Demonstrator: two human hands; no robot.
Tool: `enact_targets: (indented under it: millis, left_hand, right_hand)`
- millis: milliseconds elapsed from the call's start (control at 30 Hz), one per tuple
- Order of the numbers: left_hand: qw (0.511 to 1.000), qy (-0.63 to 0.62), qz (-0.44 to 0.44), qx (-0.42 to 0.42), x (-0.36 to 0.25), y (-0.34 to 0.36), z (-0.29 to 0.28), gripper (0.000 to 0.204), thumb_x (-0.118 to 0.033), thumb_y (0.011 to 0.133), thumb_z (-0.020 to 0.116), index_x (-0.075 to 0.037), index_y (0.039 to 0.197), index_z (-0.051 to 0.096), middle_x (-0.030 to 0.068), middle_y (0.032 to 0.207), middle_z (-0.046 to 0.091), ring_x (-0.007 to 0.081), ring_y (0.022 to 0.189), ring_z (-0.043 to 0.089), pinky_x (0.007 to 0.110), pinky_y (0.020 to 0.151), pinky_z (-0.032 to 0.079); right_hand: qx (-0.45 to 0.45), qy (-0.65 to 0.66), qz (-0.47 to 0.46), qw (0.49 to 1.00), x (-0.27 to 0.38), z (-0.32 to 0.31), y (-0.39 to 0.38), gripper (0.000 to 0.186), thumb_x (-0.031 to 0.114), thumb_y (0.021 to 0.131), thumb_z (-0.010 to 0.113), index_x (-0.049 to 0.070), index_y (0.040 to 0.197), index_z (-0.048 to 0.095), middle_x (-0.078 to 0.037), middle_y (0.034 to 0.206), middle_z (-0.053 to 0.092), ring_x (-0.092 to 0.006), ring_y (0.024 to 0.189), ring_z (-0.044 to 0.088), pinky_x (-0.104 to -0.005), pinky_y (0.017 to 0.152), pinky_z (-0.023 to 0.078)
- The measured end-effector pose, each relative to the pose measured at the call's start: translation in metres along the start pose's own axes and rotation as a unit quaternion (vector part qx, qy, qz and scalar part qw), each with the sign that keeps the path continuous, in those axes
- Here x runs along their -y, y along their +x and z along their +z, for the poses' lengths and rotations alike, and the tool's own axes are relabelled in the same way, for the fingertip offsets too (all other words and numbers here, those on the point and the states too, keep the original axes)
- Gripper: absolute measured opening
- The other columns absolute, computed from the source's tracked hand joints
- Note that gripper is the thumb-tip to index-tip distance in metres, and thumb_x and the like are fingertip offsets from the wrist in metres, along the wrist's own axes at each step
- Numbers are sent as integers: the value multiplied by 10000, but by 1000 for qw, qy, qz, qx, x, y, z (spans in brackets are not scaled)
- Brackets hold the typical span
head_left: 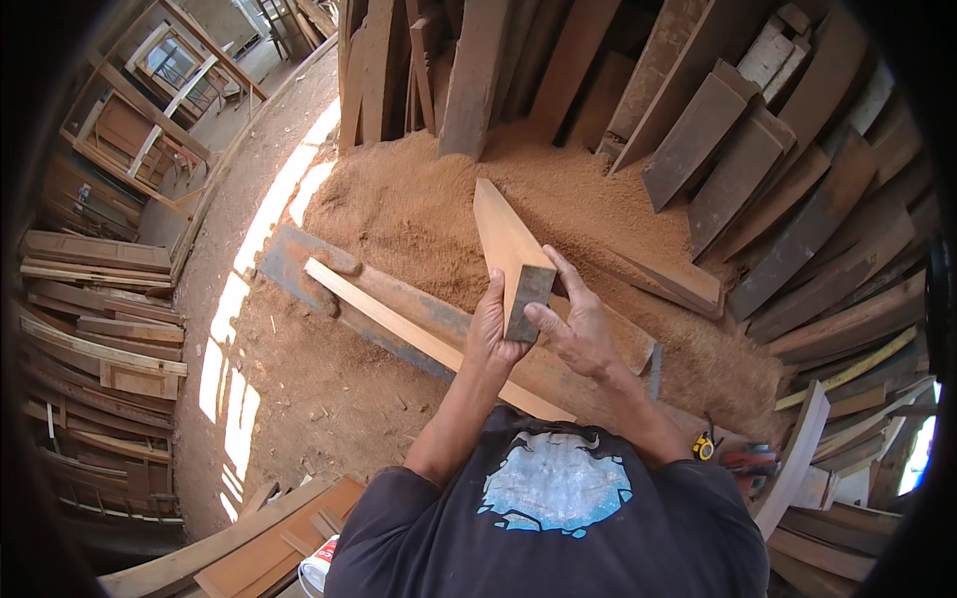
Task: The person marks wood boards with a square and pencil, and planes the edges of the boards using a power planer in a workshop.
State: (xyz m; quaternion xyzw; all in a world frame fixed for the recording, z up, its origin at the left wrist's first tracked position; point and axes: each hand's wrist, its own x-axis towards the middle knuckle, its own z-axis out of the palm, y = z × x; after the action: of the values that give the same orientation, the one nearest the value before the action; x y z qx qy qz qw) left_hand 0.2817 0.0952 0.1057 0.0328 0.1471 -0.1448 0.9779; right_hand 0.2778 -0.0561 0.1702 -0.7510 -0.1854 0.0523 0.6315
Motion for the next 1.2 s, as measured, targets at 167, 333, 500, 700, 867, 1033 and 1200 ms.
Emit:
enact_targets:
  millis: [167, 333, 500, 700, 867, 1033, 1200]
  left_hand:
    - [1000, -15, -5, 4, 1, 15, 28, 436, -337, 1046, 565, 16, 1301, 551, 194, 1135, 695, 312, 987, 730, 435, 825, 668]
    - [999, -13, 1, 31, 1, 26, 23, 520, -416, 1076, 457, 21, 1356, 476, 200, 1231, 652, 309, 1102, 697, 445, 886, 657]
    - [999, -9, 2, 31, -1, 24, 20, 481, -396, 1070, 485, 7, 1332, 513, 191, 1199, 667, 299, 1056, 710, 435, 869, 656]
    - [998, 51, -35, 5, -19, 2, -13, 467, -389, 1068, 510, -5, 1334, 523, 192, 1203, 670, 300, 1037, 716, 423, 848, 646]
    - [957, 246, -51, -146, -15, -44, -32, 491, -380, 1063, 530, -4, 1376, 486, 187, 1169, 685, 276, 965, 729, 420, 778, 638]
    - [912, 386, -24, -139, 30, -70, -65, 512, -377, 1052, 553, 12, 1372, 464, 173, 1136, 676, 241, 904, 723, 405, 723, 625]
    - [909, 392, -4, -142, 53, -86, -81, 528, -355, 1058, 555, 6, 1411, 399, 144, 1163, 652, 218, 959, 696, 395, 778, 608]
  right_hand:
    - [-59, 96, -7, 994, -5, 0, 18, 843, 348, 945, 741, -80, 1542, 327, -235, 1428, 555, -297, 1364, 509, -397, 1166, 359]
    - [-49, 129, -19, 990, -6, -3, 26, 775, 321, 952, 741, -102, 1497, 388, -220, 1390, 578, -275, 1321, 543, -395, 1134, 406]
    - [-39, 125, -14, 991, -5, -3, 26, 756, 312, 955, 734, -110, 1483, 397, -223, 1385, 579, -277, 1315, 549, -398, 1131, 410]
    - [34, 226, 20, 973, -16, -11, 11, 739, 383, 992, 675, -85, 1495, 401, -207, 1342, 612, -268, 1265, 589, -375, 1089, 449]
    - [78, 287, 298, 907, -103, -15, 11, 718, 551, 1054, 461, -40, 1461, 463, -206, 1311, 641, -274, 1184, 650, -424, 1021, 521]
    - [121, 488, 347, 792, -213, 20, 56, 617, 477, 1023, 573, -61, 1325, 563, -186, 1159, 701, -292, 1003, 714, -422, 859, 604]
    - [69, 292, 392, 870, -224, 26, 57, 539, 270, 892, 720, -155, 1201, 600, -232, 1033, 721, -294, 826, 743, -408, 754, 625]
